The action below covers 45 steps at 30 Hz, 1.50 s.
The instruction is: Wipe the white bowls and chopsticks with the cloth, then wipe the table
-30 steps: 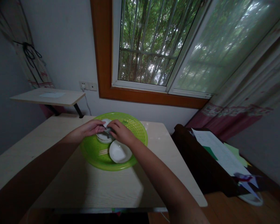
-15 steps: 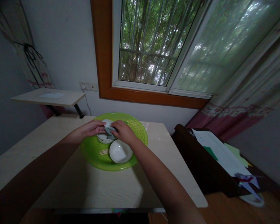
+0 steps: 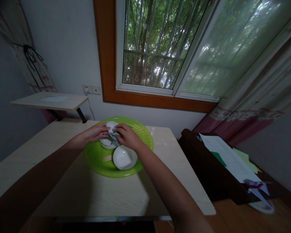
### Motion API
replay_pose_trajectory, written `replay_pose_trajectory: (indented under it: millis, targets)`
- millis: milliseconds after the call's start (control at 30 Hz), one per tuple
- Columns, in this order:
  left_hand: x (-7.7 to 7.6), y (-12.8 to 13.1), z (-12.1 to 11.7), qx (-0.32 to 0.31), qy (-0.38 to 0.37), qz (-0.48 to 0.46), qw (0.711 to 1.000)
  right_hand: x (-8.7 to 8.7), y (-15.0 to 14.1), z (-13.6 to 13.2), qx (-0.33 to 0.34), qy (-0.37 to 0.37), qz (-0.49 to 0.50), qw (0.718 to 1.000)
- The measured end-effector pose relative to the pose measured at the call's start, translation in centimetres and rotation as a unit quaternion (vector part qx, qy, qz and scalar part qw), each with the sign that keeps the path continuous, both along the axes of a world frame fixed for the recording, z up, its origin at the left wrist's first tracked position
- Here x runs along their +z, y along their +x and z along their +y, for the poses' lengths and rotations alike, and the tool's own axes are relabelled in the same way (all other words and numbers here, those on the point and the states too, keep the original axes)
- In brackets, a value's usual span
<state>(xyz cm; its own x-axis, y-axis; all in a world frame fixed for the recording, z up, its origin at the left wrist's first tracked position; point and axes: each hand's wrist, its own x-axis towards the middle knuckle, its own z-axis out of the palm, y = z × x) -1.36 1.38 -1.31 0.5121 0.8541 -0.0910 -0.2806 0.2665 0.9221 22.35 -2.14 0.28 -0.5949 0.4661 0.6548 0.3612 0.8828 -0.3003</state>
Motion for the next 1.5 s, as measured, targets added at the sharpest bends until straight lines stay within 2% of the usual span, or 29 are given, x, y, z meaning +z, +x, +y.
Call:
replay_pose_trajectory:
  millis: [100,200,367,567,700,767,867,1000,1100,1267,1400,1500]
  targets:
    - [0.0,0.3,-0.3,-0.011,0.036,0.024,0.999,-0.1,0.0,0.0,-0.005,-0.002,-0.001,1.0]
    - [-0.4,0.5,-0.2,0.001,0.037,0.041,0.998,-0.6,-0.1,0.2,0.004,0.011,-0.039,0.999]
    - [-1.0,0.7,0.2,-0.02,0.036,0.046,0.998,-1.4,-0.6,0.7,-0.002,0.017,-0.092,0.996]
    - [-0.6,1.0,-0.3,0.001,0.023,0.045,0.999,-1.3,-1.0,2.6,-0.067,-0.017,0.008,0.998]
    - [-0.1,1.0,-0.7,0.016,0.002,0.051,0.999,-2.2,-0.7,4.4,-0.116,-0.058,0.049,0.99]
    - [0.2,1.0,-0.6,0.023,-0.025,0.047,0.998,-2.6,-0.4,4.6,-0.095,-0.067,0.039,0.993]
    - [0.5,0.9,-0.5,0.03,-0.065,0.039,0.997,-2.6,0.0,3.6,-0.037,-0.039,0.012,0.998]
    - [0.6,0.9,-0.3,0.017,-0.065,0.013,0.998,-1.5,-0.3,1.8,0.02,-0.005,-0.04,0.999]
    - [0.4,0.9,-0.2,0.008,-0.066,-0.023,0.997,-0.5,-1.3,1.5,0.031,-0.004,-0.043,0.999]
    - [0.5,1.0,-0.2,0.017,-0.08,-0.028,0.996,0.3,-2.7,4.1,0.009,-0.008,-0.029,0.999]
    - [1.0,0.9,-0.2,0.027,-0.099,0.013,0.995,-0.3,-2.4,7.0,-0.052,-0.062,-0.019,0.997]
    - [1.0,0.8,-0.1,0.029,-0.101,0.026,0.994,-0.9,-1.6,7.7,-0.071,-0.084,-0.001,0.994]
